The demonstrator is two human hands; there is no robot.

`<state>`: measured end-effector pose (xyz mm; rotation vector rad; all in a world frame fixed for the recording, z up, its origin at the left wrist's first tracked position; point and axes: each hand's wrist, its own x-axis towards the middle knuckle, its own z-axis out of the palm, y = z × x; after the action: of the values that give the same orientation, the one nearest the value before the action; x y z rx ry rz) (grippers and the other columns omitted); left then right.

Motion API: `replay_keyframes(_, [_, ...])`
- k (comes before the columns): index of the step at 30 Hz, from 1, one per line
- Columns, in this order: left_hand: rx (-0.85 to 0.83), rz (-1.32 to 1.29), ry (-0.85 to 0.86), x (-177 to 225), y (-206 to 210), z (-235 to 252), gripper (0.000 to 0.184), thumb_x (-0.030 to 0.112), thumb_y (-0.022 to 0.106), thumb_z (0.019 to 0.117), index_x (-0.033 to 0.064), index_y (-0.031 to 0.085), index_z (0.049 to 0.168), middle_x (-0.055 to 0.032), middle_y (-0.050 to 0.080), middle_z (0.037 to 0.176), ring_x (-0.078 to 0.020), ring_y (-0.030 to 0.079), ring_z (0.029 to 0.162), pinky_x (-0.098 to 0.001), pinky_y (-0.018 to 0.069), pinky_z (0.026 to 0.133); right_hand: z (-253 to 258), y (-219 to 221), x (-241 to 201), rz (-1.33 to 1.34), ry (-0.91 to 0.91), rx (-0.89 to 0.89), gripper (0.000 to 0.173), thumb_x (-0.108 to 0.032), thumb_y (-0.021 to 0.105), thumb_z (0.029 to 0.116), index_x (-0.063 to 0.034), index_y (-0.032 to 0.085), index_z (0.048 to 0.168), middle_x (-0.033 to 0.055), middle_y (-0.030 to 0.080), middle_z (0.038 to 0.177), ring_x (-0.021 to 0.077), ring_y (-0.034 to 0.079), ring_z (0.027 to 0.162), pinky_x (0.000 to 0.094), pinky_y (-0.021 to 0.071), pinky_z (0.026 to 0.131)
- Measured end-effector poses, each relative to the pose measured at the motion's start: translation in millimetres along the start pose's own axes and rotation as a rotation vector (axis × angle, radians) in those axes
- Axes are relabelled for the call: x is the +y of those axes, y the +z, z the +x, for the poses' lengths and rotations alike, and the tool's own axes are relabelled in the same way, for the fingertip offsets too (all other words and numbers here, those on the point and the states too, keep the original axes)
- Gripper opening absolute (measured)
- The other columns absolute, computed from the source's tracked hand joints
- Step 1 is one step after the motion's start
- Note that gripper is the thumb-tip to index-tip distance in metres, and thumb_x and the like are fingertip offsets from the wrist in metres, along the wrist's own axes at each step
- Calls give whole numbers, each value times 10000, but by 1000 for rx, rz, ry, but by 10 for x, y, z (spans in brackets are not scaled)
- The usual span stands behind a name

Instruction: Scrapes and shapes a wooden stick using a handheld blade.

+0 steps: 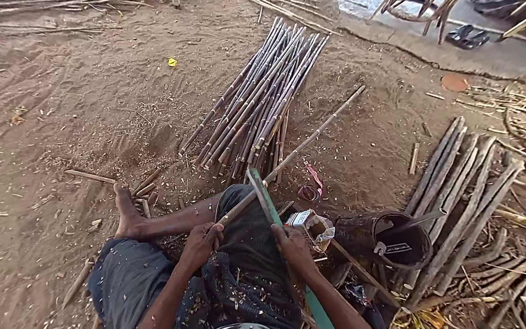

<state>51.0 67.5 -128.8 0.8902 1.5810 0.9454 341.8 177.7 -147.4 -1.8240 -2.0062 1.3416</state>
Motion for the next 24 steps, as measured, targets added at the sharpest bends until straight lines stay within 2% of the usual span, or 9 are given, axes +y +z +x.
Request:
replay_keyframes(2, [15, 2, 8, -4, 5, -19, 554, 534, 426, 1067, 89, 725, 928, -47, 613, 617, -167, 515, 468, -314, 454, 469, -169, 90, -101, -104, -86, -72, 582, -780, 449, 930, -237, 628, 827, -26, 574, 660, 153, 586, 594, 431, 523, 596])
replay_keyframes(4, [15, 29, 8, -30, 28, -9, 571, 540, 404, 1071, 95, 726, 915, -45, 610, 607, -172, 515, 459, -320, 458, 461, -146, 80, -70, -84, -53, -91, 579, -786, 478, 913, -238, 632, 806, -19, 581, 663, 161, 590, 602, 448, 522, 609])
replay_keyframes(7, [34, 11, 17, -52, 50, 20, 577, 547, 414, 1066, 87, 725, 910, -44, 602, 597, -169, 511, 455, -315, 453, 459, 18, 35, -9, -28, -10, -46, 609, -783, 483, 918, -205, 657, 835, 12, 579, 629, 182, 570, 531, 437, 511, 528])
replay_keyframes(9, [48, 5, 27, -40, 24, 15, 563, 530, 424, 1069, 89, 726, 895, -44, 601, 588, -163, 507, 448, -308, 447, 451, -168, 126, -107, -147, -117, -95, 596, -790, 453, 922, -231, 633, 823, -16, 581, 672, 164, 595, 615, 450, 526, 606])
replay_keyframes(11, [45, 26, 27, -54, 28, 20, 552, 524, 422, 1072, 100, 731, 901, -36, 597, 587, -162, 501, 450, -315, 440, 455, -169, 111, -91, -153, -93, -88, 595, -797, 458, 914, -237, 634, 814, -21, 581, 678, 160, 595, 632, 454, 527, 628])
replay_keyframes(14, [49, 85, 48, -98, 20, 38, 540, 583, 454, 1040, 138, 725, 899, -11, 603, 607, -158, 530, 477, -326, 472, 479, 34, 31, -110, -33, -2, -52, 611, -786, 483, 916, -207, 668, 847, 7, 571, 620, 166, 550, 514, 416, 492, 511])
replay_keyframes(17, [57, 111, 62, -53, -22, -2, 470, 517, 508, 1046, 132, 732, 897, -3, 599, 600, -141, 525, 477, -313, 464, 476, -145, 109, -271, -198, -149, -135, 605, -806, 437, 916, -241, 625, 809, -17, 581, 677, 172, 601, 637, 474, 526, 624])
replay_keyframes(21, [22, 121, 57, -72, -29, 42, 546, 591, 438, 1042, 143, 721, 908, -7, 593, 603, -154, 531, 486, -328, 473, 487, 152, -53, -205, -61, -21, -34, 622, -775, 467, 933, -193, 682, 882, 28, 594, 651, 210, 583, 564, 476, 510, 560])
replay_keyframes(24, [23, 67, 49, -85, -20, 14, 637, 619, 372, 1048, 114, 718, 873, -29, 576, 584, -165, 514, 469, -328, 460, 472, -60, 87, -238, -168, -110, -102, 598, -805, 441, 915, -245, 629, 823, -22, 580, 669, 162, 595, 620, 456, 525, 624])
